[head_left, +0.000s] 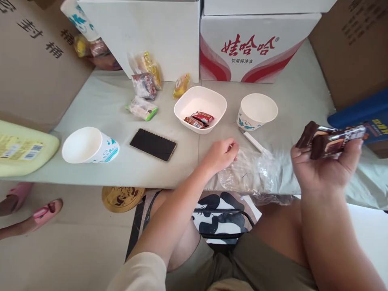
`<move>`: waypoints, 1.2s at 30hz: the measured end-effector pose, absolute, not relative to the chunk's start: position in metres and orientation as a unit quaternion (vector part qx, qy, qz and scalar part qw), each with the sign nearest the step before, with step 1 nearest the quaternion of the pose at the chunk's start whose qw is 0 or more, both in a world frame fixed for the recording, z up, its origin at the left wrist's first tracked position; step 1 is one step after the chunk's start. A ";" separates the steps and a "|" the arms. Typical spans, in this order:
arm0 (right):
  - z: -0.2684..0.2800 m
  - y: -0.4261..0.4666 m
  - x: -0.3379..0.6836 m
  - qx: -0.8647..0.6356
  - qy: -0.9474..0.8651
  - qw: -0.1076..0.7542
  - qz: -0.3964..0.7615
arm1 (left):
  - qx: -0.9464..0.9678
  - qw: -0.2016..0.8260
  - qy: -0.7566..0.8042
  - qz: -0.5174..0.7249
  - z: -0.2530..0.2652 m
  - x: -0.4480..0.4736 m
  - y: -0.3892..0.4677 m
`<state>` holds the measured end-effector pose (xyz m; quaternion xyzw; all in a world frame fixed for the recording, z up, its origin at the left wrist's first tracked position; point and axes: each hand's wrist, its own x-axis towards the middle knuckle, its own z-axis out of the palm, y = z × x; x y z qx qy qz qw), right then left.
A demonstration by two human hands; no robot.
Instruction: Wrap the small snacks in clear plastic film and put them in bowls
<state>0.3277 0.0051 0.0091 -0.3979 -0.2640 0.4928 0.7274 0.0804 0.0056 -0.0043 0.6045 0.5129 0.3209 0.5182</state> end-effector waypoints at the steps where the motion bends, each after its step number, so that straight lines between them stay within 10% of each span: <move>1: 0.012 0.010 0.322 -0.405 -0.246 0.726 0.499 | 0.613 0.507 0.520 0.310 -0.003 0.079 0.006; 14: 0.060 0.029 0.201 -0.437 -0.369 0.510 0.643 | 0.671 0.427 0.522 0.308 0.008 0.056 -0.001; 19: 0.063 0.095 0.162 -0.417 -0.677 0.472 0.382 | 0.679 0.421 0.521 0.300 0.010 0.044 0.000; 24: 0.049 0.158 0.124 -0.304 -0.928 0.190 0.104 | 0.668 0.429 0.522 0.312 0.012 0.043 -0.001; 36: 0.018 0.179 0.093 -0.159 -0.985 0.047 0.044 | 0.665 0.435 0.522 0.310 0.010 0.042 -0.001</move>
